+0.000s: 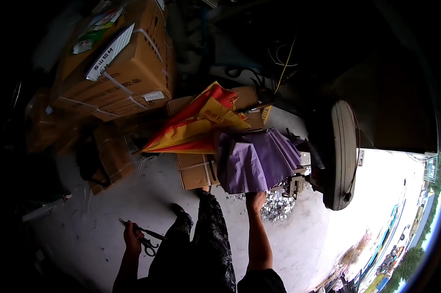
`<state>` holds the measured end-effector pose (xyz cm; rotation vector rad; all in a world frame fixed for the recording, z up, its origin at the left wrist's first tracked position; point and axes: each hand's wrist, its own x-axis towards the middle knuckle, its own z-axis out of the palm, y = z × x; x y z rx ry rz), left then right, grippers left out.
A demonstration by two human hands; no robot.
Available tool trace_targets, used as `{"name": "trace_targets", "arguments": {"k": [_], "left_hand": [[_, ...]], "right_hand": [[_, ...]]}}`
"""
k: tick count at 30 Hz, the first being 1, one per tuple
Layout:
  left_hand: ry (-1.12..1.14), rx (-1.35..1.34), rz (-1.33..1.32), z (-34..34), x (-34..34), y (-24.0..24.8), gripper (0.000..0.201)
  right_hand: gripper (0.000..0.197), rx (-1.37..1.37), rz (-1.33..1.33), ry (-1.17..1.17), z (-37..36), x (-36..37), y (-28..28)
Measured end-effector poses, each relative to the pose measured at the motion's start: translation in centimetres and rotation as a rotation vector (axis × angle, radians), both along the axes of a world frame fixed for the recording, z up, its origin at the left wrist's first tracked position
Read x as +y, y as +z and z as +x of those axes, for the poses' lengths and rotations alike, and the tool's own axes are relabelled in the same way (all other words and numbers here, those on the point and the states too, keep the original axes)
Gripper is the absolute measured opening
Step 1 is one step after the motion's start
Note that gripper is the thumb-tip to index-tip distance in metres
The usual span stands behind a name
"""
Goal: The person picks up a pair of scissors and carries them to a pile of rubber seal stripping on the floor. They take a length of the stripping to a stack of window frames, cut a segment with the scissors, and press it into the frame grooves by hand.
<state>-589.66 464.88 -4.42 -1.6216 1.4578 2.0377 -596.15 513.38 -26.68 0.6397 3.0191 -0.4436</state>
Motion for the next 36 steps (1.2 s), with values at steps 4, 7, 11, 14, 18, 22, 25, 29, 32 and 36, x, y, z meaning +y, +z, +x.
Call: {"name": "trace_targets", "arguments": {"k": [4,7,11,14,18,22,25,29,32,36], "left_hand": [[-0.021,-0.016,-0.053,1.4,-0.4,1.5,0.035],[-0.005,-0.051,-0.112,3.0,-1.0,2.2,0.036],[0.089,-0.110,-0.194,6.0,-1.3,1.9,0.037],[0.154,-0.074,-0.137,7.8,-1.2,1.2,0.038],[0.228,-0.061,-0.088,9.3,-0.4,0.4,0.039],[0.229,-0.104,-0.140,10.0,0.6,1.6,0.039],[0.332,-0.141,-0.110,10.7,-0.3,1.9,0.037],[0.473,-0.242,-0.164,13.4,-0.2,2.4,0.036],[0.475,-0.260,-0.163,14.4,-0.4,2.4,0.035],[0.399,-0.205,-0.145,13.2,-1.0,1.8,0.035]], "right_hand": [[0.075,-0.472,-0.383,-0.176,-5.9,-7.5,-2.5],[0.076,-0.406,-0.463,-0.194,-7.6,-8.7,-2.5],[0.060,-0.686,-0.441,-0.166,-9.6,-10.2,4.0],[0.032,-0.623,-0.691,-0.002,-7.8,-11.9,1.3],[0.033,-0.665,-1.348,-0.032,-11.2,-22.6,0.6],[0.060,-0.837,-1.715,-0.306,-16.7,-32.7,-2.6],[0.060,-0.846,-1.878,-0.684,-21.3,-37.5,-8.1],[0.099,-0.613,-2.079,-1.003,-23.5,-41.8,-10.6],[0.077,-0.372,-2.132,-0.918,-25.0,-42.8,-9.1],[0.036,-0.122,-2.253,-0.645,-32.6,-39.3,-0.5]]}}
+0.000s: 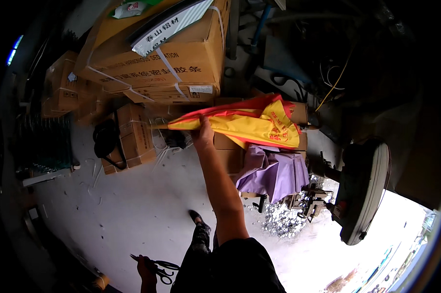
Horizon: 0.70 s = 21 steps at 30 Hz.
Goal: The person picks up a pair of scissors and carries them to a pile of rubber seal stripping on the floor. They take a length of the stripping to a stack of window frames, cut a segment with the scissors, and press it into the frame grooves by hand.
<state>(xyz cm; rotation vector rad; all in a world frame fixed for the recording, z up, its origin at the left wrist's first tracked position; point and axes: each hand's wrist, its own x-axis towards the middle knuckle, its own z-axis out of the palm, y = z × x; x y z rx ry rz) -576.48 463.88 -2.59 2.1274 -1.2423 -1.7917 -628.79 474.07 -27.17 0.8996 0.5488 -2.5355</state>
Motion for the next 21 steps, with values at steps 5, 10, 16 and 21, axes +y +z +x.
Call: {"name": "trace_targets", "arguments": {"k": [5,10,16,21], "left_hand": [[-0.022,0.090,-0.031,-1.6,-0.2,-0.2,0.035],[-0.075,0.181,-0.029,-3.6,-1.0,-1.0,0.036],[-0.060,0.337,-0.008,-5.6,-2.3,-1.7,0.034],[-0.114,0.409,-0.058,-7.5,-2.9,0.7,0.034]], "right_hand": [[0.037,0.202,-0.130,-0.080,-9.1,12.6,20.0],[0.018,0.632,-0.162,0.035,-8.9,23.9,34.7],[0.025,0.638,0.133,0.047,-2.1,22.4,36.4],[0.026,0.455,0.441,-0.047,5.1,19.7,27.6]]}}
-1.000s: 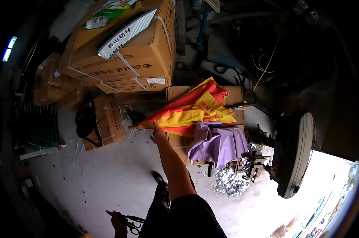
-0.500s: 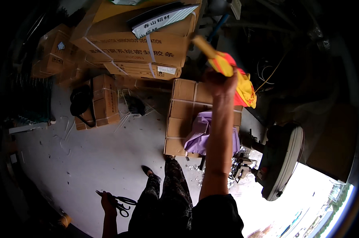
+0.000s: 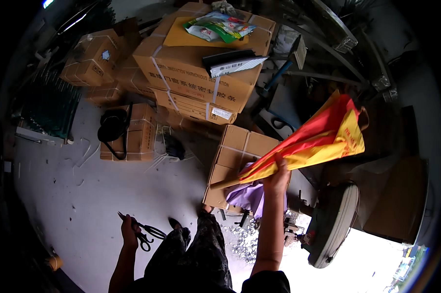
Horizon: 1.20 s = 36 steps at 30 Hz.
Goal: The person picks up a pair of scissors and carries them to a pile of rubber seal stripping on the floor. They take a length of the stripping to a stack of window frames, cut a segment with the scissors, and press it into the frame grooves by hand.
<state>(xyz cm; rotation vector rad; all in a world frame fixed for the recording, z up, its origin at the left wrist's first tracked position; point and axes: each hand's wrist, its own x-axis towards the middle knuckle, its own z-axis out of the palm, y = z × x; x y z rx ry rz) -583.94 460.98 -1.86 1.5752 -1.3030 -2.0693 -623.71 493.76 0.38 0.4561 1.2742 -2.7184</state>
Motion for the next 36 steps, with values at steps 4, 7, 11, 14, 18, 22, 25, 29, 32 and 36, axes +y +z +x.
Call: {"name": "trace_targets", "arguments": {"k": [4,7,11,14,18,22,25,29,32,36], "left_hand": [[0.101,-0.032,-0.029,4.1,-0.4,-0.8,0.036],[0.163,-0.074,-0.025,7.2,-0.9,-1.4,0.035],[0.195,-0.056,-0.033,10.0,-2.3,-1.3,0.035],[0.192,0.036,-0.032,11.8,-4.4,-1.1,0.035],[0.252,0.137,-0.035,14.5,-7.3,-0.8,0.035],[0.302,0.208,-0.041,17.2,-10.0,-0.3,0.036],[0.368,0.217,-0.070,20.4,-11.7,0.6,0.036],[0.454,0.227,-0.136,24.8,-14.3,0.5,0.036],[0.541,0.181,-0.215,27.2,-15.3,1.8,0.037],[0.632,0.143,-0.181,29.7,-15.5,4.3,0.038]], "right_hand": [[0.020,-0.436,0.030,0.100,3.9,-4.0,-11.2],[0.029,-0.793,-0.123,0.122,6.4,-6.1,-18.8],[0.043,-1.019,-0.012,0.069,9.0,-7.0,-23.5],[0.054,-0.780,-0.268,0.106,10.5,-8.6,-22.0],[0.051,-0.811,0.294,0.306,14.2,-12.7,-17.0],[0.026,-0.358,0.273,0.876,20.5,-18.5,-14.4],[0.032,-0.152,0.190,1.172,30.7,-26.8,-8.7],[0.028,-0.080,0.025,1.672,45.1,-36.4,-7.0],[0.022,0.241,0.333,1.965,51.7,-40.1,-2.7],[0.030,0.256,0.289,2.024,54.2,-41.3,-0.2]]}}
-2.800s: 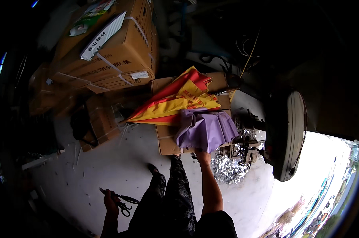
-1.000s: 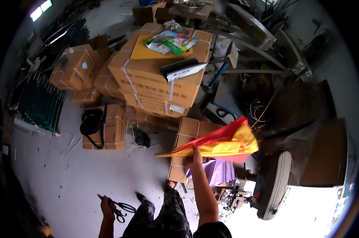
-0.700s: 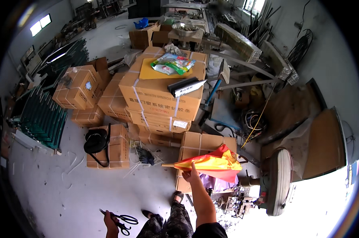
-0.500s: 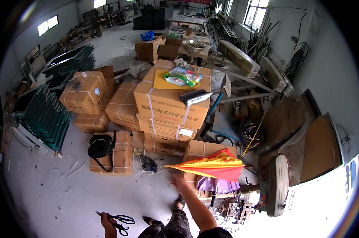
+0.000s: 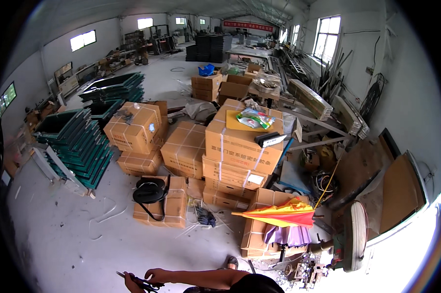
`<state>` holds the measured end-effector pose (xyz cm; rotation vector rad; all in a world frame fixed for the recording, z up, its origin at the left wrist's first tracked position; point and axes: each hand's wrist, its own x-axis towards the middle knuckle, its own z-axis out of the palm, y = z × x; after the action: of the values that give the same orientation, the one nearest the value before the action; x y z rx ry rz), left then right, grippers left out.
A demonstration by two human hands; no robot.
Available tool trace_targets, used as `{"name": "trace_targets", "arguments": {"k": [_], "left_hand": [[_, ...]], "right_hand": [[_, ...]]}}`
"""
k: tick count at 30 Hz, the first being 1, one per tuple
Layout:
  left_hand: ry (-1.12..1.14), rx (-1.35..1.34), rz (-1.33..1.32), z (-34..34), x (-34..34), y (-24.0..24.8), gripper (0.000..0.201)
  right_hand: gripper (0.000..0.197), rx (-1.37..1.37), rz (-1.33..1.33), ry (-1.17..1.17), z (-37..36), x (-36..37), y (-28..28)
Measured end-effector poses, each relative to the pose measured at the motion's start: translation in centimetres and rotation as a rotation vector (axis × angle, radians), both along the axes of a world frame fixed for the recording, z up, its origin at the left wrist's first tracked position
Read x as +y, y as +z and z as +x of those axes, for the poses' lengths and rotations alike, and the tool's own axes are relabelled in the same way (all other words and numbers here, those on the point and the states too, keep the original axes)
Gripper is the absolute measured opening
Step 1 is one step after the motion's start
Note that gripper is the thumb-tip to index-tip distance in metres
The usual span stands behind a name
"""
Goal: The person picks up a pair of scissors and carries them to a pile of rubber seal stripping on the floor. They take a length of the stripping to a stack of window frames, cut a segment with the scissors, and press it into the frame grooves by hand.
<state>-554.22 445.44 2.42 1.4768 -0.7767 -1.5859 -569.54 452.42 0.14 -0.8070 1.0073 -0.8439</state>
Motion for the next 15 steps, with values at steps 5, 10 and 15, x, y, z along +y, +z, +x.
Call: {"name": "trace_targets", "arguments": {"k": [5,10,15], "left_hand": [[-0.095,0.004,-0.076,-1.2,1.7,3.1,0.033],[-0.085,0.041,0.002,-4.6,1.9,3.0,0.039],[0.037,0.335,0.153,-10.0,-0.1,4.1,0.047]], "right_hand": [[0.041,0.053,0.105,0.082,0.1,0.5,2.2],[0.042,0.173,0.091,0.131,-2.3,1.0,2.5],[0.048,0.441,-0.215,-0.047,-7.7,2.4,1.7]]}}
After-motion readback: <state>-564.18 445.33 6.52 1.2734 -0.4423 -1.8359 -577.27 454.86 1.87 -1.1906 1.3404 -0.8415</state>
